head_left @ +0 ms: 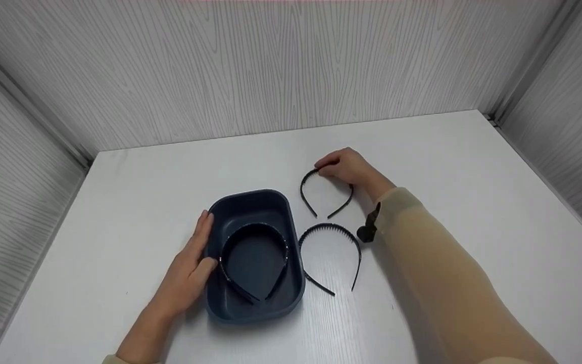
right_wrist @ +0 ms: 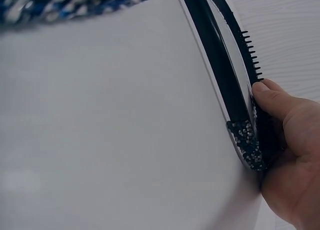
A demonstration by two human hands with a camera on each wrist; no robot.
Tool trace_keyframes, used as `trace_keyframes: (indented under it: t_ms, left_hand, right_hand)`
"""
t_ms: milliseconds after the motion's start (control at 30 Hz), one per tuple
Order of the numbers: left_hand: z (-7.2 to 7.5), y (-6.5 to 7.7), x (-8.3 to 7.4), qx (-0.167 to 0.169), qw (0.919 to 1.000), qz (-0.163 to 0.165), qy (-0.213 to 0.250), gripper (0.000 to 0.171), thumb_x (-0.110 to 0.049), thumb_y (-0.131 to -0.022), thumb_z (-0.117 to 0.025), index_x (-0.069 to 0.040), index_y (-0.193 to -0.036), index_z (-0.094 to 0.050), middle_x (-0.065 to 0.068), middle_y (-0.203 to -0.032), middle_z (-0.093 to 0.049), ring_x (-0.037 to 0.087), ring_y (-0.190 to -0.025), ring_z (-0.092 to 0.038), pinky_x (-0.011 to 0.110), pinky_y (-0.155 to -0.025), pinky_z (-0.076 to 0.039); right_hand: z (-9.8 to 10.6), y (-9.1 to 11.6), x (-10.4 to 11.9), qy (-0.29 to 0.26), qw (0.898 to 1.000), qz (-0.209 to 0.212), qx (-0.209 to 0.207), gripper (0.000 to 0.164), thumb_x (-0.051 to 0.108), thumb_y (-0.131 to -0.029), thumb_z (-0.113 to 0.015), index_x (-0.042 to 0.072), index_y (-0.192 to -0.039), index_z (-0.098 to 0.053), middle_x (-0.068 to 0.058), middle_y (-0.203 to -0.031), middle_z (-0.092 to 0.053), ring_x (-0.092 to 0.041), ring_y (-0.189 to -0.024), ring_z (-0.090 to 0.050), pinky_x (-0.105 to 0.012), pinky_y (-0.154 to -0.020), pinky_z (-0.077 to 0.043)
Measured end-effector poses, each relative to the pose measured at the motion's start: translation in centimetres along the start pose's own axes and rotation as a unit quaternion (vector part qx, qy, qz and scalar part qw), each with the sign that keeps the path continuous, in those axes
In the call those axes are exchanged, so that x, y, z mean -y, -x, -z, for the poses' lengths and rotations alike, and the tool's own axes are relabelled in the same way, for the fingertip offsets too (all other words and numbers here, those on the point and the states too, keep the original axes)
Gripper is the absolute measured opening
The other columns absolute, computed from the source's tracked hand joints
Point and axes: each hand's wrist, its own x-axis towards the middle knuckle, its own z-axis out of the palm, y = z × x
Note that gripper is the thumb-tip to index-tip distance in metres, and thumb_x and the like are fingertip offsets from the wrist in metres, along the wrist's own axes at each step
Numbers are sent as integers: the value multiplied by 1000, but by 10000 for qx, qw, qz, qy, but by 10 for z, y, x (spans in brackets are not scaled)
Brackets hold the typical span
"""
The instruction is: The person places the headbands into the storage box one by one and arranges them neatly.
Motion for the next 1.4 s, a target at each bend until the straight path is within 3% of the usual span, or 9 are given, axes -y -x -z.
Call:
trace_keyframes:
  t_ms: [633, 933, 1200, 1400]
  left_hand:
    - [-4, -2, 0, 51, 9999, 139, -18, 78, -6, -99, -44, -18, -172, -18, -7, -177, -10, 15, -162, -10, 17, -123, -8]
    - [-6, -4, 0, -1, 10000, 28, -27, 79, -4, -98, -45, -17, -171, -19, -5, -177, -11, 17, -163, -11, 16, -123, -8]
    - [-5, -7, 2, 27, 10000, 28, 12, 78, -4, -99, -45, -18, -172, -18, -5, -177, -10, 16, -162, -10, 17, -123, -7]
    - [-6, -9, 3, 23, 10000, -10, 27, 78, -5, -100, -45, -18, -171, -18, -3, -177, -11, 18, -163, -10, 16, -123, -7]
  right_hand:
    - [6, 7, -4, -446, 9989, -122, -14, 24, 21, -96, -79, 15, -119, -83, -2, -127, -74, -17, -125, -61, -36, -101, -47]
    - [13, 10, -6, -349, 9993, -94, -33, 23, 21, -95, -80, 16, -118, -84, -1, -121, -76, -16, -95, -63, -27, -77, -48]
    - [25, 15, -1, -349, 9992, -158, -86, 25, 21, -98, -76, 14, -122, -82, -1, -125, -75, -17, -114, -63, -35, -86, -49]
    - [33, 18, 9, -328, 9994, 38, -62, 25, 20, -99, -75, 11, -122, -81, -2, -126, -75, -18, -125, -62, -40, -102, -48]
